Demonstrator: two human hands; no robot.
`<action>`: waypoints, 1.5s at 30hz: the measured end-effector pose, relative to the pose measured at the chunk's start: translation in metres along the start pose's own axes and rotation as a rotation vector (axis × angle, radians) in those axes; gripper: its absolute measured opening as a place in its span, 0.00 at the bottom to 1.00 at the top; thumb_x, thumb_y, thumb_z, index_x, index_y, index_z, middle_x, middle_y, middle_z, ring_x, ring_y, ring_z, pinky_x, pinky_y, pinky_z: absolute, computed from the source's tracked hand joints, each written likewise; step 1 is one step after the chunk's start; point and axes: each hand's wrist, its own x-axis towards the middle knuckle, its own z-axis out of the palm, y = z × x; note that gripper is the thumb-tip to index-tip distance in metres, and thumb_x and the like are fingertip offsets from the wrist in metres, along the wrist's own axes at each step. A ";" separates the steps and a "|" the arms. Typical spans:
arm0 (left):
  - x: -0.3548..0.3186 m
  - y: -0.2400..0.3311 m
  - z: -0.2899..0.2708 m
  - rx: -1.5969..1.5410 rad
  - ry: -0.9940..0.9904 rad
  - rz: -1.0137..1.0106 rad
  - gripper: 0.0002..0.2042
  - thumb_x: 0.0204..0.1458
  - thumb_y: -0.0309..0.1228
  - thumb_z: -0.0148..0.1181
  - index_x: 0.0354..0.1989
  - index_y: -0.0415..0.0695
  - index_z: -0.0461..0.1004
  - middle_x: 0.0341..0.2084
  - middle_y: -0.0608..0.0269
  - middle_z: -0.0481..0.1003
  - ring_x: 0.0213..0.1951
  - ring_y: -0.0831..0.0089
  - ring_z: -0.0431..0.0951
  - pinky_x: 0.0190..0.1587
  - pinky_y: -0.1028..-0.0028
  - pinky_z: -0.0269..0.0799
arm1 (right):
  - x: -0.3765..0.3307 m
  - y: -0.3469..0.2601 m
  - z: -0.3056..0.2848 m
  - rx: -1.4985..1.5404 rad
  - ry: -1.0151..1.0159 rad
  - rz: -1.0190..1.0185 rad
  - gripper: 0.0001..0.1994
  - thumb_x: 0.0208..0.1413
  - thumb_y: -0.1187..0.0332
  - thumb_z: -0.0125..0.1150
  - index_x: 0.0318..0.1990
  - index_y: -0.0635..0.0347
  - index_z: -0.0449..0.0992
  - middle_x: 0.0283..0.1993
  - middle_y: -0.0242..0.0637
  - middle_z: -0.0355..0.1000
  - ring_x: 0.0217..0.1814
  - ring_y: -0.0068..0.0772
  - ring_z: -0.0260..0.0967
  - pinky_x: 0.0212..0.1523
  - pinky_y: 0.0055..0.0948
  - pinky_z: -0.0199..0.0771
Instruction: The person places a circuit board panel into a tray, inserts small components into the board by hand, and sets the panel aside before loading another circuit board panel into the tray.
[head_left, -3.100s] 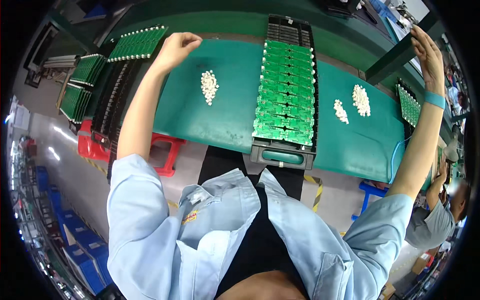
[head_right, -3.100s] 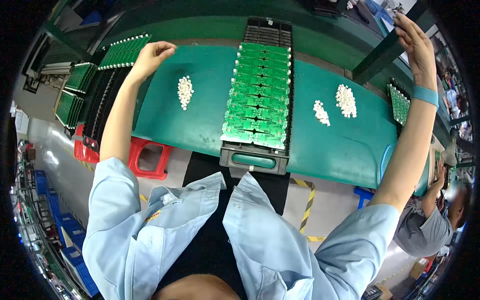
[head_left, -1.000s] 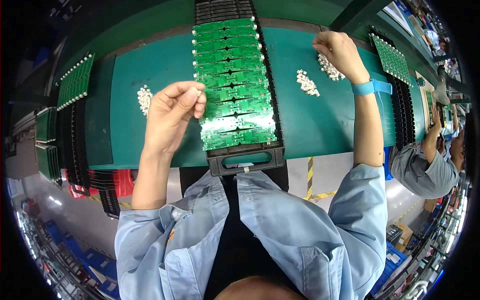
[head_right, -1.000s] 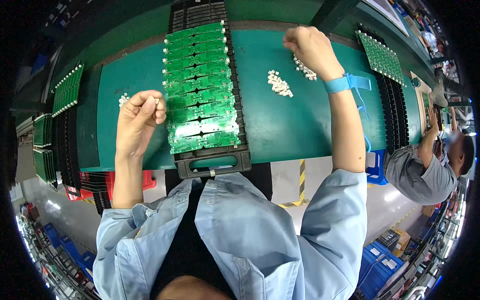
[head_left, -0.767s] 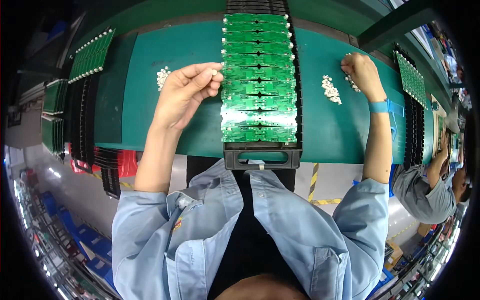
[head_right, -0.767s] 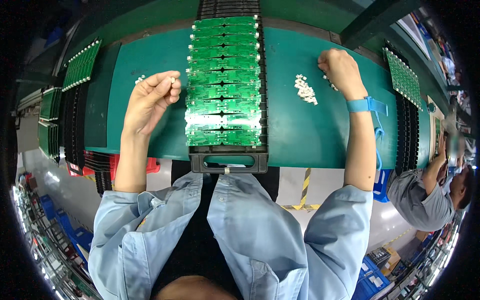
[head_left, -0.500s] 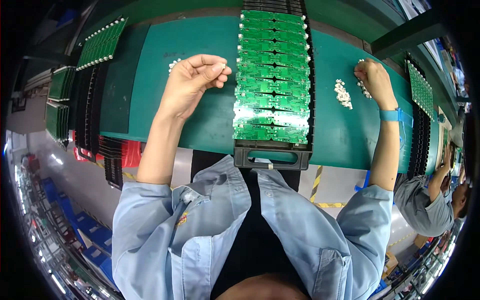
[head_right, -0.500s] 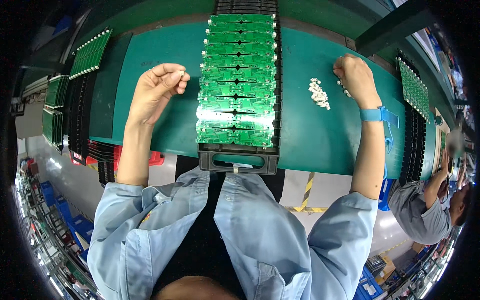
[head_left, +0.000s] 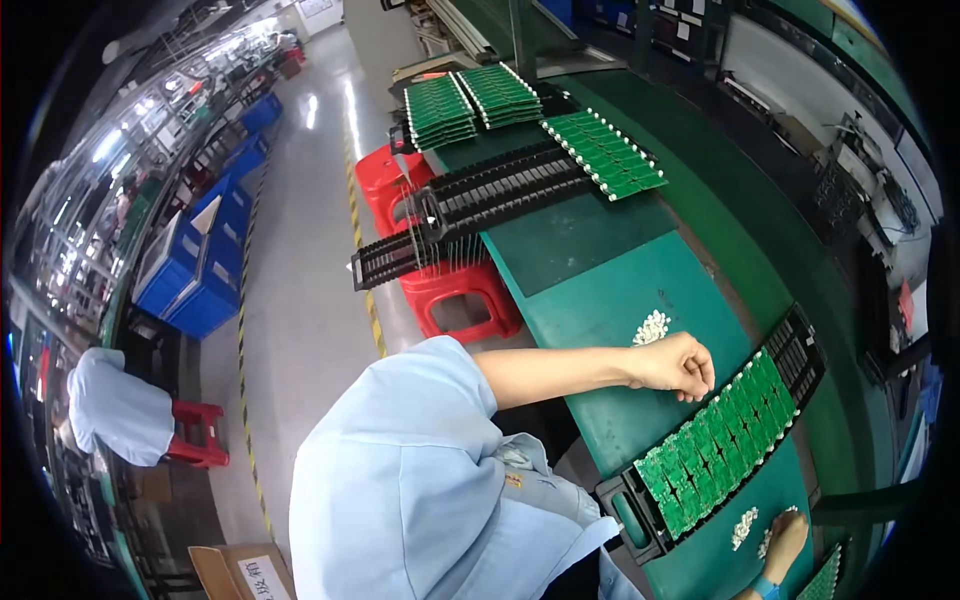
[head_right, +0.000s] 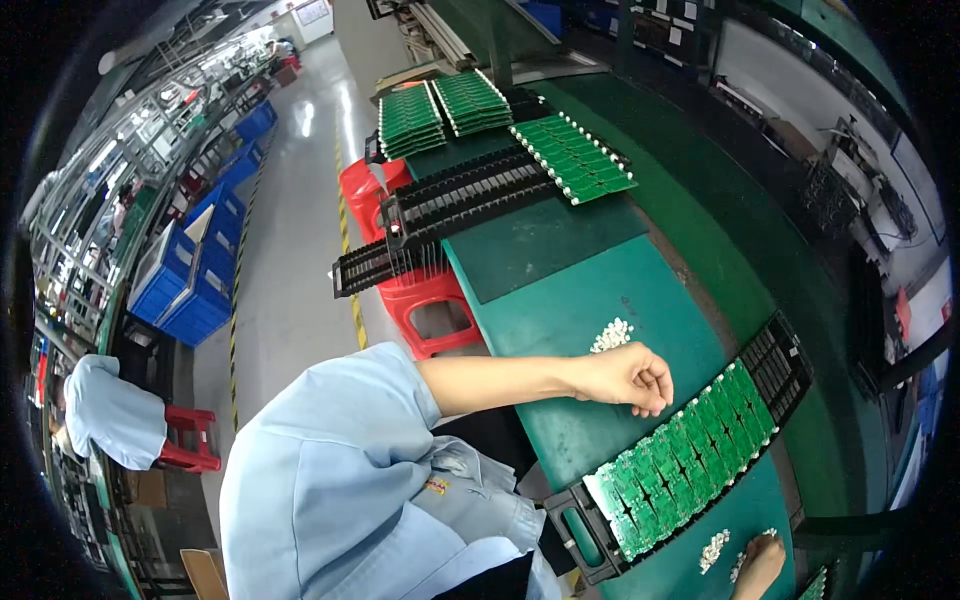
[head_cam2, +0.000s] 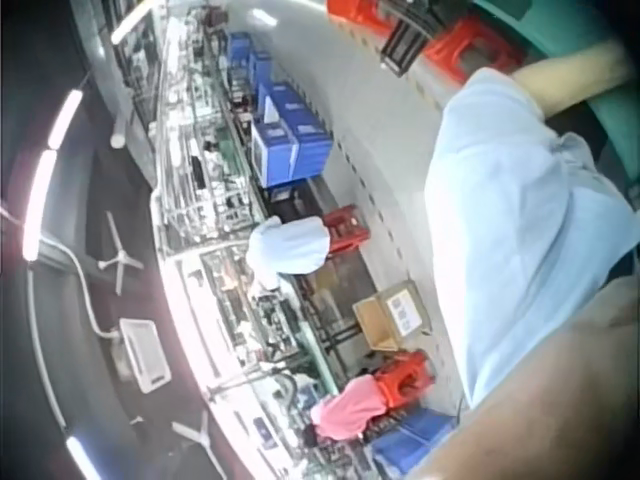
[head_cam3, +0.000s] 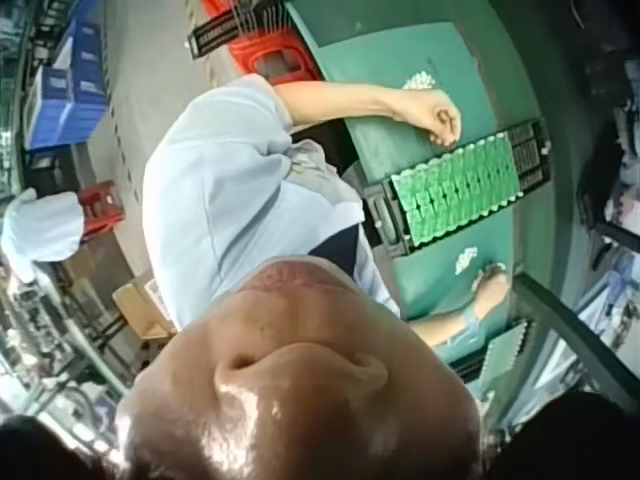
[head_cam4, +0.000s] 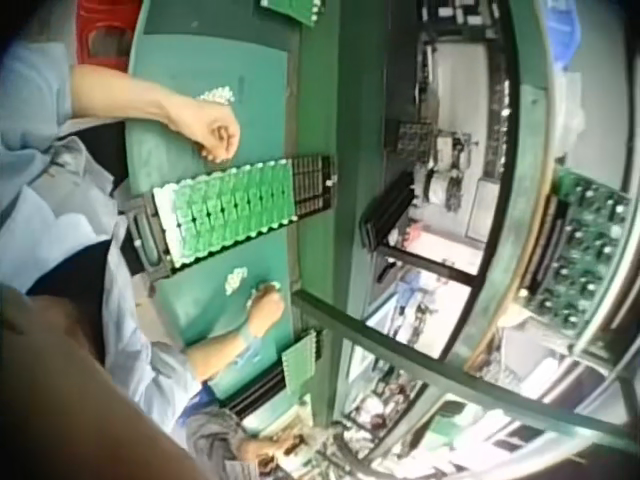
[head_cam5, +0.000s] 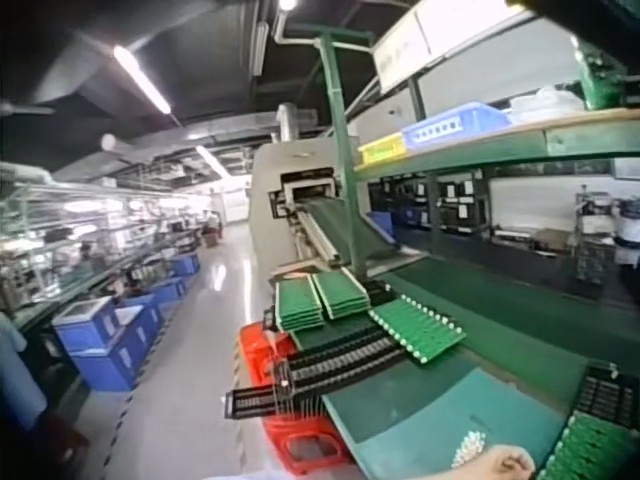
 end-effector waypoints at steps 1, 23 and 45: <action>-0.002 0.003 -0.001 0.011 -0.002 0.000 0.02 0.44 0.19 0.58 0.27 0.35 0.73 0.19 0.59 0.74 0.20 0.79 0.72 0.22 0.83 0.68 | 0.000 0.009 0.006 0.021 0.013 -0.015 0.02 0.42 0.78 0.54 0.26 0.64 0.68 0.29 0.43 0.66 0.30 0.46 0.63 0.33 0.38 0.64; -0.008 0.009 0.010 0.192 0.138 0.115 0.05 0.44 0.18 0.53 0.29 0.32 0.75 0.19 0.57 0.75 0.18 0.76 0.73 0.22 0.81 0.71 | 0.005 -0.065 -0.049 0.312 0.151 0.103 0.08 0.54 0.67 0.56 0.33 0.62 0.76 0.25 0.43 0.72 0.22 0.39 0.65 0.26 0.29 0.67; 0.007 0.023 0.010 0.175 0.023 0.035 0.05 0.45 0.20 0.58 0.32 0.34 0.75 0.23 0.60 0.75 0.25 0.78 0.72 0.29 0.83 0.69 | 0.013 -0.156 -0.131 0.731 0.493 0.076 0.03 0.45 0.78 0.59 0.29 0.65 0.74 0.22 0.30 0.70 0.21 0.19 0.59 0.24 0.17 0.60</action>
